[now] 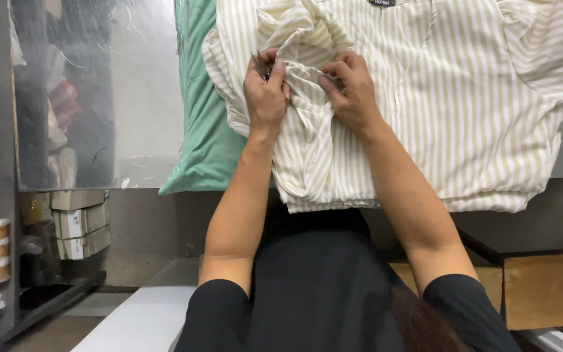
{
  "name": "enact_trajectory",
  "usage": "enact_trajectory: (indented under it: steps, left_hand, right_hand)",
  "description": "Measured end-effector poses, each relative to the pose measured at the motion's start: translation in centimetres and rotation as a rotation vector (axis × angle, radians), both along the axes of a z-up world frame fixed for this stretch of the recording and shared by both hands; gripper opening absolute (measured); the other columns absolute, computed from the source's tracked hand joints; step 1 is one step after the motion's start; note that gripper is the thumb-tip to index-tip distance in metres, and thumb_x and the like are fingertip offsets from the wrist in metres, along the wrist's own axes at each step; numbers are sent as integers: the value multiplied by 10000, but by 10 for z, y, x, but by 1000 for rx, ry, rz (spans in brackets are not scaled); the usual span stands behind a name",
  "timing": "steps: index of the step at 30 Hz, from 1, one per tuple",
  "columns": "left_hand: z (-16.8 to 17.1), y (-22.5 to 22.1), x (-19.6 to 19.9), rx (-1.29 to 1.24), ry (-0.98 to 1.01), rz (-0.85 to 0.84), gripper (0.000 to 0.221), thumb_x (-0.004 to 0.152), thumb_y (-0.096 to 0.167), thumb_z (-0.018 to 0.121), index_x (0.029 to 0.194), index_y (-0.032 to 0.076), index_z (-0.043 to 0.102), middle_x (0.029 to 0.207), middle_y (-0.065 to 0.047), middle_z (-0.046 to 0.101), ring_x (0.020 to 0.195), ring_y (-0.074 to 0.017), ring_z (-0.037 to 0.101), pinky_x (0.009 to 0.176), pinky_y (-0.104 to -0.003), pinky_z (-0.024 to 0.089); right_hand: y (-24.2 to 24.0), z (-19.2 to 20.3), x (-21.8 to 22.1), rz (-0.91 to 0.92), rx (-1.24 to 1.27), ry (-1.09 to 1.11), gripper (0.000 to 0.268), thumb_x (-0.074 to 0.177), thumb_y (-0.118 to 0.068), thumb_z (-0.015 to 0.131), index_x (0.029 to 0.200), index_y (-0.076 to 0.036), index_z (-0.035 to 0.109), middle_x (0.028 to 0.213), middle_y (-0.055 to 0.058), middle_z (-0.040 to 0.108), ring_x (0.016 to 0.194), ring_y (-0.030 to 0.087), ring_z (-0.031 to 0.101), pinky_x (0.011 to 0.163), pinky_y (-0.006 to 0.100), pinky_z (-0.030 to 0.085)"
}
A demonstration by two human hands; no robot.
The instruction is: Inspecting a striped shirt and using a thread trimmer to remove loose threads before folding it.
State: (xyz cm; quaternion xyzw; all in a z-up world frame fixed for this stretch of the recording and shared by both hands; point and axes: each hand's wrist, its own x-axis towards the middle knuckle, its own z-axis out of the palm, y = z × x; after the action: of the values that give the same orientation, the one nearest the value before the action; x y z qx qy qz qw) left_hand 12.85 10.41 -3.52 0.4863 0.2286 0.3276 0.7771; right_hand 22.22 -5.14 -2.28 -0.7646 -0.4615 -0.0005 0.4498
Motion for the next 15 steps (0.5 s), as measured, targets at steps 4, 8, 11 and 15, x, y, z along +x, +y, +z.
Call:
enact_trajectory:
  steps: [4, 8, 11, 15]
  left_hand:
    - [-9, -5, 0, -21, -40, 77, 117, 1003, 39, 578, 1119, 23, 584, 1059, -83, 574, 529, -77, 430, 411, -222, 414]
    - [9, -11, -7, 185, 29, 85, 127, 1010, 111, 562, 1124, 61, 588, 975, -49, 603, 623, -92, 508, 473, -239, 461]
    - [11, -11, -10, 301, 56, 60, 186, 959, 90, 578, 1143, 64, 596, 1013, -51, 625, 844, -152, 594, 743, -274, 507]
    - [28, -15, -13, 419, 194, 120, 310, 809, 28, 533, 1109, 52, 609, 1009, -50, 688, 927, -198, 677, 867, -301, 552]
  right_hand:
    - [-13, -10, 3, 24, 123, 296, 72, 1029, -90, 635, 1081, -44, 652, 1134, 78, 441, 1023, 210, 495, 868, 274, 464]
    - [-16, -2, 1, 102, 203, 327, 151, 981, -221, 620, 1063, -95, 615, 1254, 66, 444, 1127, 204, 430, 943, 346, 390]
    - [-15, 7, -2, 102, 186, 134, 192, 984, -264, 648, 1024, -85, 591, 1326, 109, 558, 1266, 296, 470, 1089, 464, 407]
    - [-11, 4, -4, 105, 220, -224, 281, 941, -78, 833, 873, -59, 561, 1178, 132, 704, 1054, 331, 532, 924, 441, 447]
